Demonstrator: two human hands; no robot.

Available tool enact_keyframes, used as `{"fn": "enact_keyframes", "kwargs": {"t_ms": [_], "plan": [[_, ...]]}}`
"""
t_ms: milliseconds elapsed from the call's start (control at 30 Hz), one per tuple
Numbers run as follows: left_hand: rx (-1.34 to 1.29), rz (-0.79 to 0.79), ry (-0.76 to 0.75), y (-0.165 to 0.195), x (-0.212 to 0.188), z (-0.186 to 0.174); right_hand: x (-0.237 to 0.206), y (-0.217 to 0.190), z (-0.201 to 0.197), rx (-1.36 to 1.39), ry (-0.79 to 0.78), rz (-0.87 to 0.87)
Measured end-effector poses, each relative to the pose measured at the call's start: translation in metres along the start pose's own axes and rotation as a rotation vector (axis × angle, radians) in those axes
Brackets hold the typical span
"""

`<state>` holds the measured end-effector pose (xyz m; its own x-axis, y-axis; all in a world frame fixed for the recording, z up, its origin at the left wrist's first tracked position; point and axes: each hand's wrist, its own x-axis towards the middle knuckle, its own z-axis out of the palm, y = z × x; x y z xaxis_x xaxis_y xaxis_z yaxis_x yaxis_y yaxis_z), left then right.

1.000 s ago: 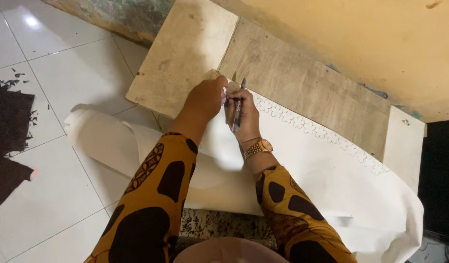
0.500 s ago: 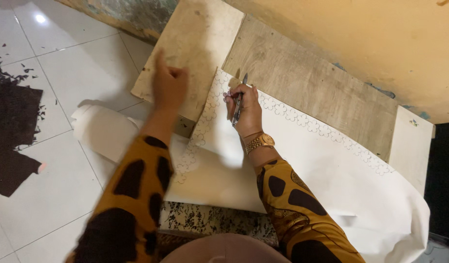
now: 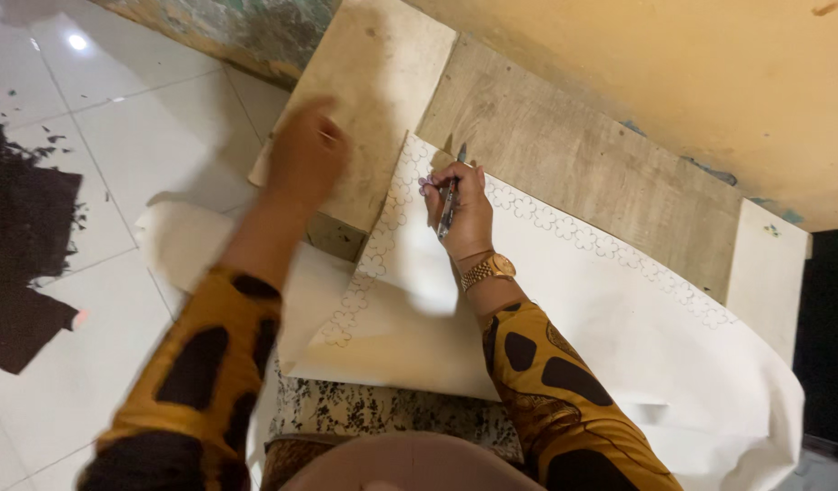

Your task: The person uses a pen to draw a repeating decorative pattern along the edge of a white fabric laid on a wooden board. They hold the fabric steady with one hand while drawing with the other, occasionally adjusting the fabric's position.

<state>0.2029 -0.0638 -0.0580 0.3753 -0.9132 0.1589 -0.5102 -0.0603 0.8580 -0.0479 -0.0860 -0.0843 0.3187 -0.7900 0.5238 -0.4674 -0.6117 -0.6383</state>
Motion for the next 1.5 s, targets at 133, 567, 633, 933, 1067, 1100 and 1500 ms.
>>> {"fn": "enact_keyframes", "kwargs": {"t_ms": [133, 567, 633, 933, 1067, 1100, 1500], "plan": [[0.128, 0.105, -0.088, 0.04, -0.069, 0.063, -0.004, 0.005, 0.0, -0.021, -0.012, 0.027], [0.416, 0.178, -0.03, 0.066, -0.12, 0.104, -0.003, 0.009, -0.005, -0.104, -0.071, 0.074], [0.434, 0.152, -0.022, 0.071, -0.122, 0.107, -0.003, 0.01, -0.006, -0.083, -0.079, 0.086], [0.431, 0.014, -0.19, 0.079, -0.12, 0.102, -0.003, 0.012, -0.002, 0.277, -0.118, 0.238], [0.457, 0.053, -0.165, 0.079, -0.12, 0.101, 0.005, 0.004, -0.011, 0.46, -0.05, 0.281], [0.46, 0.072, -0.15, 0.079, -0.122, 0.101, 0.006, 0.002, -0.014, 0.467, -0.022, 0.26], [0.476, 0.026, -0.169, 0.079, -0.123, 0.104, 0.026, 0.023, -0.014, 0.817, -0.166, 0.52]]}}
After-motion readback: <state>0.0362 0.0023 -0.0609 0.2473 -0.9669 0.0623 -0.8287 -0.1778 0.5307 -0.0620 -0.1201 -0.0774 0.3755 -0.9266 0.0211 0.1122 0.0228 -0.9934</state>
